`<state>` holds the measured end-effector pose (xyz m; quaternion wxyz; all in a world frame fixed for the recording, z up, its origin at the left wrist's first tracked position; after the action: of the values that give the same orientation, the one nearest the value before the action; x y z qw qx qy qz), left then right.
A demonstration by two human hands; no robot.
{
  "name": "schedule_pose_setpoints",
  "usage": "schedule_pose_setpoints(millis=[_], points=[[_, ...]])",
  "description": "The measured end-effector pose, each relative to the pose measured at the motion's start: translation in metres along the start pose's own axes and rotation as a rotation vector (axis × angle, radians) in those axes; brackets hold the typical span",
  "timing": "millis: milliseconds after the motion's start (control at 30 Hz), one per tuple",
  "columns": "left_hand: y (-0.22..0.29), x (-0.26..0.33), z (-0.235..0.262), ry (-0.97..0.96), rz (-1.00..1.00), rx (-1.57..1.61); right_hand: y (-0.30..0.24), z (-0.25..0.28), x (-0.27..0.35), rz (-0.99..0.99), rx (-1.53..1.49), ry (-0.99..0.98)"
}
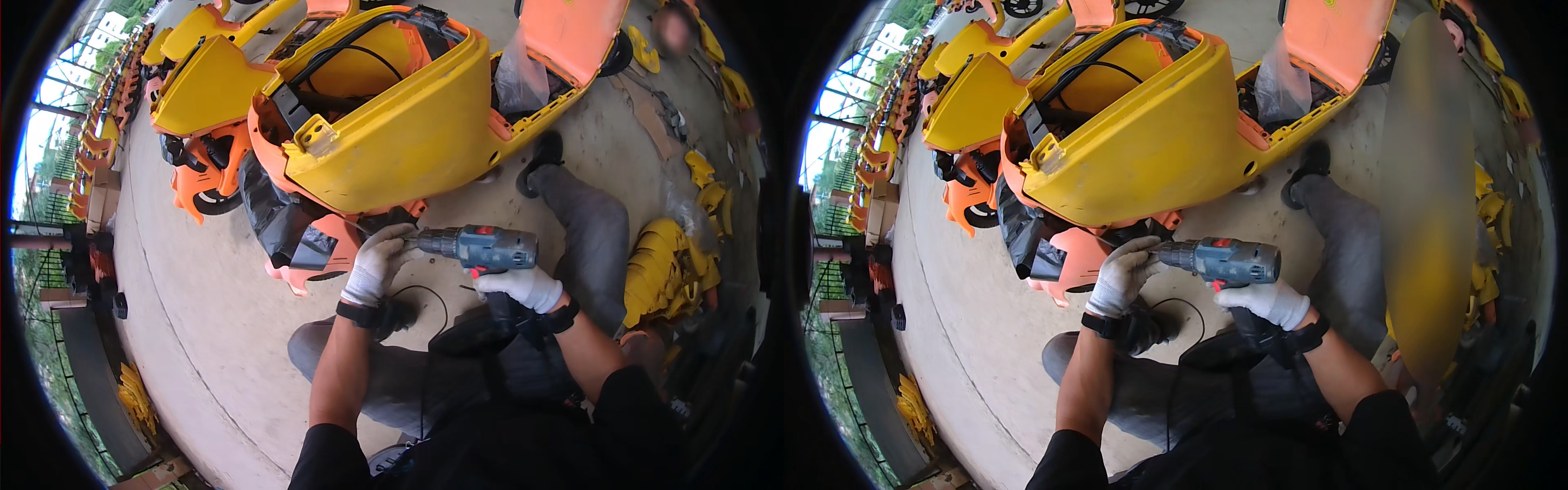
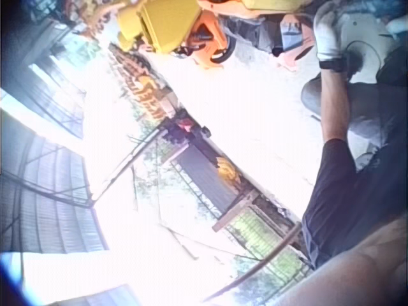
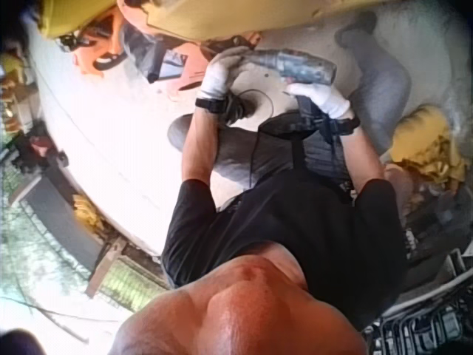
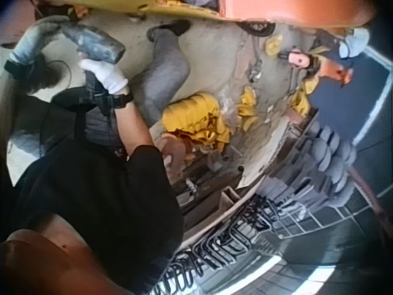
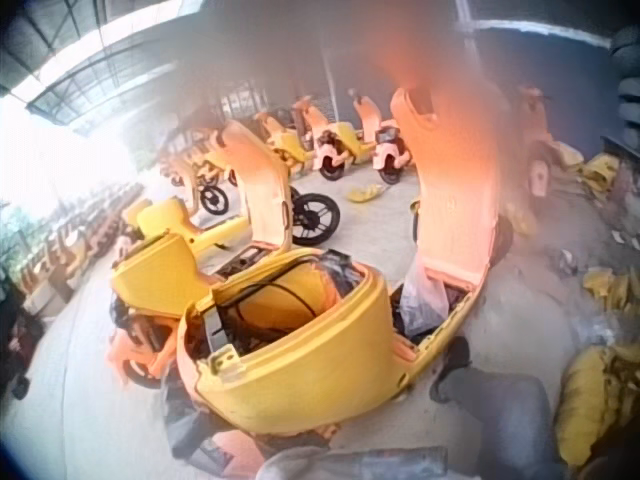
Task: The person uses a corded power drill to fasten screws into the yellow and orange plastic body panels of a small vehicle. They repeatedly position the panels, align screw holes, and drive screws to secure the components together.
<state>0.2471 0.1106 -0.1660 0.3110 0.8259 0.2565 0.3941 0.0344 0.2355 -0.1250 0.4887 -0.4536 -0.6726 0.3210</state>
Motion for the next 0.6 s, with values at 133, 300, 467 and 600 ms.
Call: schedule_pose_setpoints(millis=[133, 300, 467, 600], points=[[-0.002, -0.011, -0.006, -0.068, 0.000, -0.040, 0.006, 0.015, -0.004, -0.028, -0.051, -0.005], [-0.008, -0.025, -0.015, -0.053, 0.074, -0.065, 0.004, 0.027, -0.006, 0.001, -0.101, 0.022], [-0.016, -0.035, -0.010, -0.004, 0.074, -0.164, 0.013, 0.037, -0.007, -0.033, -0.121, 0.027], [-0.019, -0.042, 0.001, 0.016, 0.045, -0.256, 0.012, 0.034, -0.008, -0.015, -0.114, 0.032]])
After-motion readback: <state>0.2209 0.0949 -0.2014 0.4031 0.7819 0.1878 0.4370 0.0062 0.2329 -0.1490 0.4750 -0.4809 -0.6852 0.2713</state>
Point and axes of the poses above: each hand's wrist, its own x-axis away from the middle knuckle, its own z-axis out of the back of the hand, y = z × x, the point moved 4 cm from there along -x, towards the middle knuckle, and after that the axes turned 2 degrees about z, right-handed, at the moved point
